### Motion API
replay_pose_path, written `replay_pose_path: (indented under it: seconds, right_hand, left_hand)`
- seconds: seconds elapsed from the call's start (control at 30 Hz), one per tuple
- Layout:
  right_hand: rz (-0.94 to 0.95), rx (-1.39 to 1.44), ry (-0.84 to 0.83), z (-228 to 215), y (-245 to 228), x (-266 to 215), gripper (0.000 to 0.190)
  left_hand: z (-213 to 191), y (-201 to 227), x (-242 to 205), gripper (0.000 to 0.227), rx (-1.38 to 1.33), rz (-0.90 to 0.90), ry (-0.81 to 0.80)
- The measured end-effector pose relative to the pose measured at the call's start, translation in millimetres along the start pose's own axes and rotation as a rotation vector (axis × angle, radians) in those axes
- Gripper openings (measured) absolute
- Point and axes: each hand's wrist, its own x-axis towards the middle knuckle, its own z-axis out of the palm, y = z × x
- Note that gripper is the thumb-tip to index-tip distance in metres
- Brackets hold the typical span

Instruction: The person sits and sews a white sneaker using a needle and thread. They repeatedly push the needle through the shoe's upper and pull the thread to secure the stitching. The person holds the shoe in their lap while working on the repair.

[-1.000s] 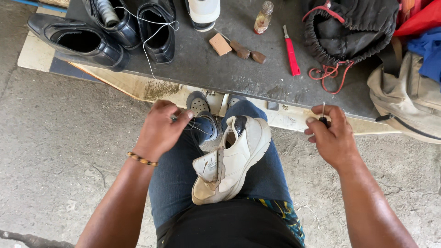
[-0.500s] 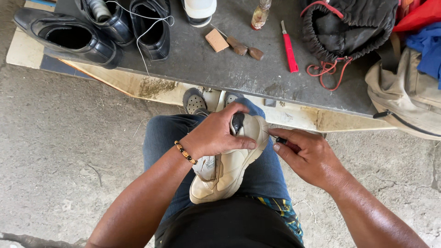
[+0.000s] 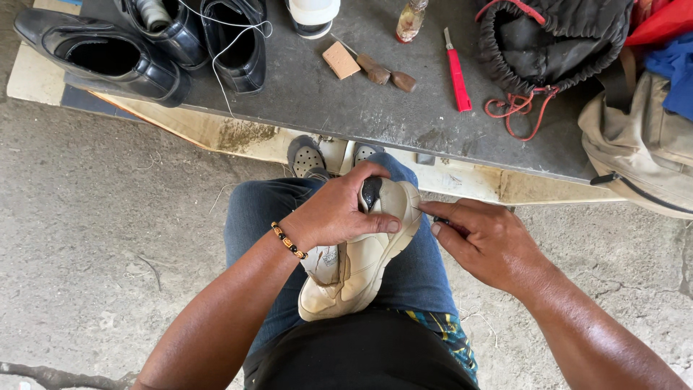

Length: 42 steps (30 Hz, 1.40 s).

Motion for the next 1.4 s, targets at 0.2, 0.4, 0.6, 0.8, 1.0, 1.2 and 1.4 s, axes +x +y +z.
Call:
replay_pose_path:
  seconds: [0.2, 0.4, 0.6, 0.8, 1.0, 1.2, 1.4]
  right_hand:
    - [0.005, -0.09, -0.043, -7, -9, 6, 0.033]
    - [0.04, -0.037, -0.093, -3, 6, 4, 0.037]
    - [-0.025, -0.228, -0.192, -1, 22, 0, 0.047]
    - [0.071, -0.218, -0.206, -3, 10, -6, 0.047]
    - [0.034, -0.107, -0.142, 6, 21, -7, 0.044]
    - [0.054, -0.097, -0.099, 14, 24, -5, 0.045]
    - [-0.013, -0.143, 0.042, 21, 19, -12, 0.04]
  left_hand:
    - [-4, 11, -5, 0.096, -0.003, 0.0, -0.039]
    - [-5, -2, -4, 0.098, -0.089, -0.021, -0.049]
    - [-13, 6, 1, 0.098, 0.048, -0.072, -0.129]
    - [-13, 9, -3, 0.09, -0.044, -0.075, -0.143]
    - [-11, 11, 1, 0.092, -0.001, -0.129, -0.137]
    - [-8, -13, 14, 0.087, -0.124, -0.035, -0.113]
    - [-18, -8, 26, 0.092, 0.079, 0.073, -0.186]
